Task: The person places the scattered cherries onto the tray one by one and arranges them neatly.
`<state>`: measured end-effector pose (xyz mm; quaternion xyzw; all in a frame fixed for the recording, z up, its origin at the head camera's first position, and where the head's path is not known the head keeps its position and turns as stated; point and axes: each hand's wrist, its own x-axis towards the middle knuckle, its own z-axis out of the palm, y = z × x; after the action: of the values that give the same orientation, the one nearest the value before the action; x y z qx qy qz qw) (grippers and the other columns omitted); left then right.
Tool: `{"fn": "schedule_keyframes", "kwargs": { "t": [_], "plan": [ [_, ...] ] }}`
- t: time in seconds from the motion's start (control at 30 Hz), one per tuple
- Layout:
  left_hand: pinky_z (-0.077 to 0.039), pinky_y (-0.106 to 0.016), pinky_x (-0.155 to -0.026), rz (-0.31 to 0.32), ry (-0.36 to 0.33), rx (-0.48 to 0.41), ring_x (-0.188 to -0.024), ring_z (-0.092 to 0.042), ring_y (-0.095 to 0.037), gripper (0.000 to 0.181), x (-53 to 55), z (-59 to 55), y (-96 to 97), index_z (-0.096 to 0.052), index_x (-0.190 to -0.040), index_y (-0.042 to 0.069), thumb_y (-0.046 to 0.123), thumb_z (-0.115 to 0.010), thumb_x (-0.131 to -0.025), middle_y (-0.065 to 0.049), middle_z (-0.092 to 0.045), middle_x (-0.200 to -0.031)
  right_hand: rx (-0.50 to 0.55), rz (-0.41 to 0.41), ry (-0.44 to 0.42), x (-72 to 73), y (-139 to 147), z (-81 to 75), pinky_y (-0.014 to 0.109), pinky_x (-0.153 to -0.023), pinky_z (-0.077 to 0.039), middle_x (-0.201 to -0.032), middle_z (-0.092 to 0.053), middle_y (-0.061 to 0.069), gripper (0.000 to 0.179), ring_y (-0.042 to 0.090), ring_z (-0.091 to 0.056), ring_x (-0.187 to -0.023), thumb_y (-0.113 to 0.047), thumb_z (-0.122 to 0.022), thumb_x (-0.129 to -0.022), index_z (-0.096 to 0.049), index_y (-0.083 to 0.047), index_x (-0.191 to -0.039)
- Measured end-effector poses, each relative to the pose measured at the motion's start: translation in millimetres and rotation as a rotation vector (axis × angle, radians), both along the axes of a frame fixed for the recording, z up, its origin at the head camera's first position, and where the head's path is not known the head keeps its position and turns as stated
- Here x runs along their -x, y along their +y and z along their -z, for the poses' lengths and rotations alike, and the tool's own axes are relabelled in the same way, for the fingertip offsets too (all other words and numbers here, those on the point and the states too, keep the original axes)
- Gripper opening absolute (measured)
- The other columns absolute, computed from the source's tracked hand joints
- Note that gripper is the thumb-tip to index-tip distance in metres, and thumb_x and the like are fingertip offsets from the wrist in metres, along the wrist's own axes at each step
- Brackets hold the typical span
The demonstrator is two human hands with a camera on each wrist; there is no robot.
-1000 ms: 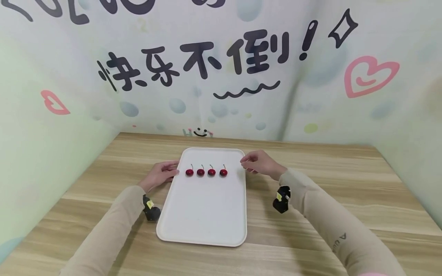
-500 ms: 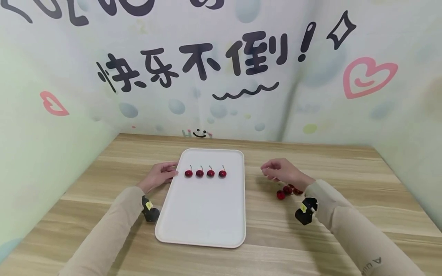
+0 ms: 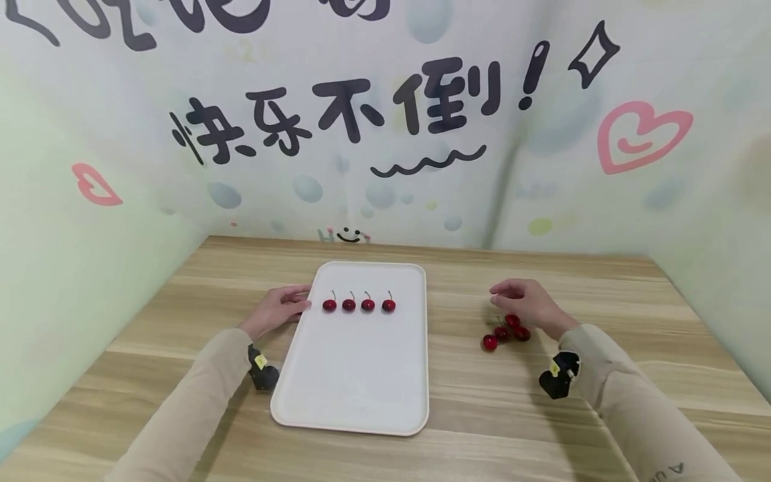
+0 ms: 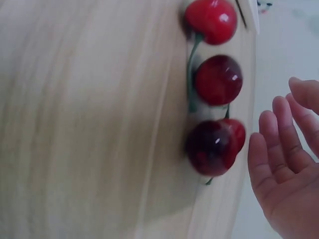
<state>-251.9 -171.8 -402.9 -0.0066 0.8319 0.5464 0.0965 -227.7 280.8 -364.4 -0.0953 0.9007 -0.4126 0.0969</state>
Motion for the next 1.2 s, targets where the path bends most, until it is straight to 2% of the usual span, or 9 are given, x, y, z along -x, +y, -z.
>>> {"fn": "schedule_keyframes", "kwargs": {
  "t": [0.13, 0.33, 0.47, 0.73, 1.2],
  "plan": [
    [-0.052, -0.026, -0.071, -0.002, -0.002, 0.005, -0.081, -0.061, -0.018, 0.043, 0.3, 1.0, -0.1, -0.046, -0.127, 0.003, 0.008, -0.057, -0.086, -0.02, -0.057, -0.106, -0.018, 0.004, 0.022, 1.6, 3, 4.8, 0.026, -0.065, -0.048, -0.097, -0.06, 0.017, 0.038, 0.016, -0.055, -0.08, -0.021, -0.057, -0.087, -0.053, 0.007, -0.111],
    [-0.053, -0.027, -0.07, -0.011, 0.002, 0.008, -0.08, -0.061, -0.017, 0.043, -0.1, 0.2, 0.0, -0.047, -0.127, 0.004, 0.009, -0.058, -0.086, -0.019, -0.058, -0.105, -0.06, -0.038, 0.024, 2.5, 3, 9.6, 0.023, -0.067, -0.047, -0.091, -0.061, 0.011, 0.03, 0.015, -0.054, -0.081, -0.013, -0.059, -0.085, -0.055, 0.007, -0.108],
    [-0.052, -0.027, -0.071, -0.017, 0.0, 0.012, -0.08, -0.061, -0.017, 0.043, -0.6, -0.2, 0.1, -0.048, -0.127, 0.005, 0.008, -0.058, -0.085, -0.018, -0.058, -0.105, -0.071, -0.064, 0.011, 1.1, 1, 11.1, 0.02, -0.069, -0.046, -0.089, -0.061, 0.008, 0.031, 0.016, -0.055, -0.082, -0.014, -0.062, -0.083, -0.057, 0.006, -0.106],
    [-0.053, -0.026, -0.069, -0.003, 0.014, 0.007, -0.077, -0.06, -0.015, 0.043, -0.6, 0.2, -0.4, -0.048, -0.126, 0.003, 0.007, -0.058, -0.085, -0.018, -0.058, -0.103, -0.084, -0.111, 0.035, -0.2, 0, 14.3, 0.018, -0.068, -0.046, -0.09, -0.062, 0.009, 0.028, 0.015, -0.055, -0.08, -0.012, -0.063, -0.082, -0.059, 0.006, -0.103],
    [-0.053, -0.026, -0.069, 0.004, 0.013, 0.0, -0.077, -0.059, -0.014, 0.042, -1.1, -1.0, -0.1, -0.047, -0.126, 0.002, 0.006, -0.057, -0.086, -0.019, -0.057, -0.103, -0.087, -0.158, -0.017, 5.7, 3, 22.8, 0.02, -0.068, -0.045, -0.088, -0.062, 0.006, 0.03, 0.013, -0.053, -0.078, -0.02, -0.066, -0.08, -0.061, 0.003, -0.099]
  ]
}}
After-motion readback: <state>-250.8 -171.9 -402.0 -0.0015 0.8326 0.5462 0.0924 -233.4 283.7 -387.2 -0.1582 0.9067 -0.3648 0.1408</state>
